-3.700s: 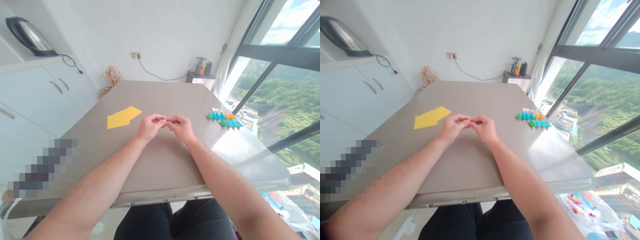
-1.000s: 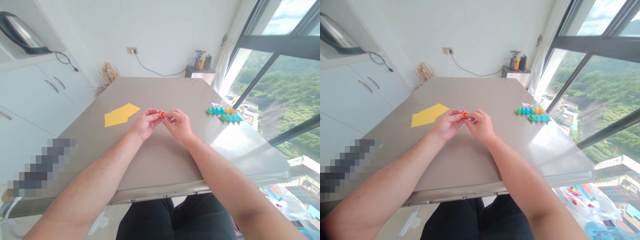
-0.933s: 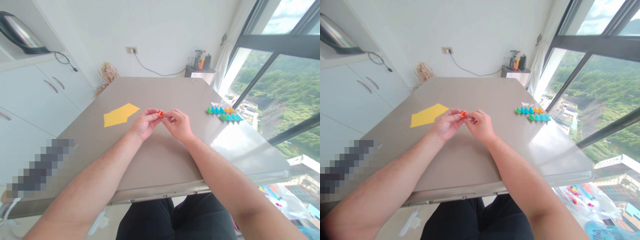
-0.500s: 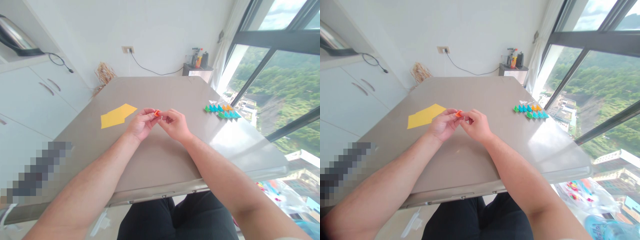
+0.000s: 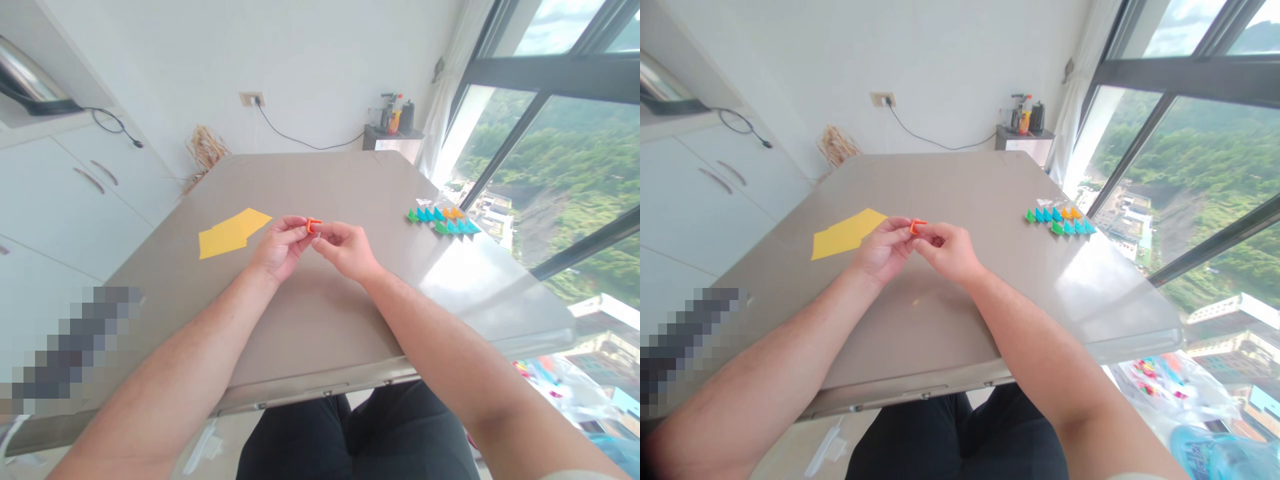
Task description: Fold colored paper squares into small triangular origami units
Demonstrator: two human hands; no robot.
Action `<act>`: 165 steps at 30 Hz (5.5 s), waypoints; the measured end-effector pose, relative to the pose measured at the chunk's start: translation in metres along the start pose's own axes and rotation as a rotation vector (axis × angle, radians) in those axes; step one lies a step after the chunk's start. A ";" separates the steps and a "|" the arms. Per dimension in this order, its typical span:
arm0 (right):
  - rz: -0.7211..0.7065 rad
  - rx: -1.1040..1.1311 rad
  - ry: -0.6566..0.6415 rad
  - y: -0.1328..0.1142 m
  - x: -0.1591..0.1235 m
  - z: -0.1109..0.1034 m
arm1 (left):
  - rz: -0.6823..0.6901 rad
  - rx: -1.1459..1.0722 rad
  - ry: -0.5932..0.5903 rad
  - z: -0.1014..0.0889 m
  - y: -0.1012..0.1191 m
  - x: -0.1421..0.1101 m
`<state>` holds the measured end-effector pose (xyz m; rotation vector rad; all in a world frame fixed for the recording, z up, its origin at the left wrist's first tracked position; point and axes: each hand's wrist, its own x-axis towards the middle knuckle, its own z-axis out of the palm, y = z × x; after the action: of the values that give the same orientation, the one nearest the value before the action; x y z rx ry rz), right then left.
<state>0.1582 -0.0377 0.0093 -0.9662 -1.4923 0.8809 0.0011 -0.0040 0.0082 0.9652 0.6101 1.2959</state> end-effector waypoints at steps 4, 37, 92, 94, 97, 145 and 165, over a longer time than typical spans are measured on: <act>0.049 0.074 -0.040 0.000 0.001 -0.001 | 0.029 0.055 -0.039 -0.001 -0.001 0.000; 0.121 0.161 -0.049 -0.009 0.001 -0.004 | 0.073 0.031 0.043 0.000 0.001 0.002; 0.092 0.064 -0.340 0.000 0.007 -0.025 | -0.271 0.379 -0.382 -0.014 0.026 -0.002; 0.118 0.106 -0.372 -0.002 0.007 -0.026 | -0.249 0.405 -0.392 -0.013 0.026 -0.003; 0.152 0.136 -0.411 -0.004 0.007 -0.028 | -0.223 0.436 -0.403 -0.011 0.024 -0.004; 0.189 0.145 0.067 -0.001 0.008 -0.010 | 0.315 0.733 0.144 0.017 -0.004 -0.012; 0.172 0.081 -0.007 0.005 0.009 -0.009 | 0.098 0.697 0.043 0.014 0.003 -0.009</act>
<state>0.1672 -0.0271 0.0096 -1.0428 -1.3833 1.0611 0.0095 -0.0159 0.0169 1.5488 1.0972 1.2064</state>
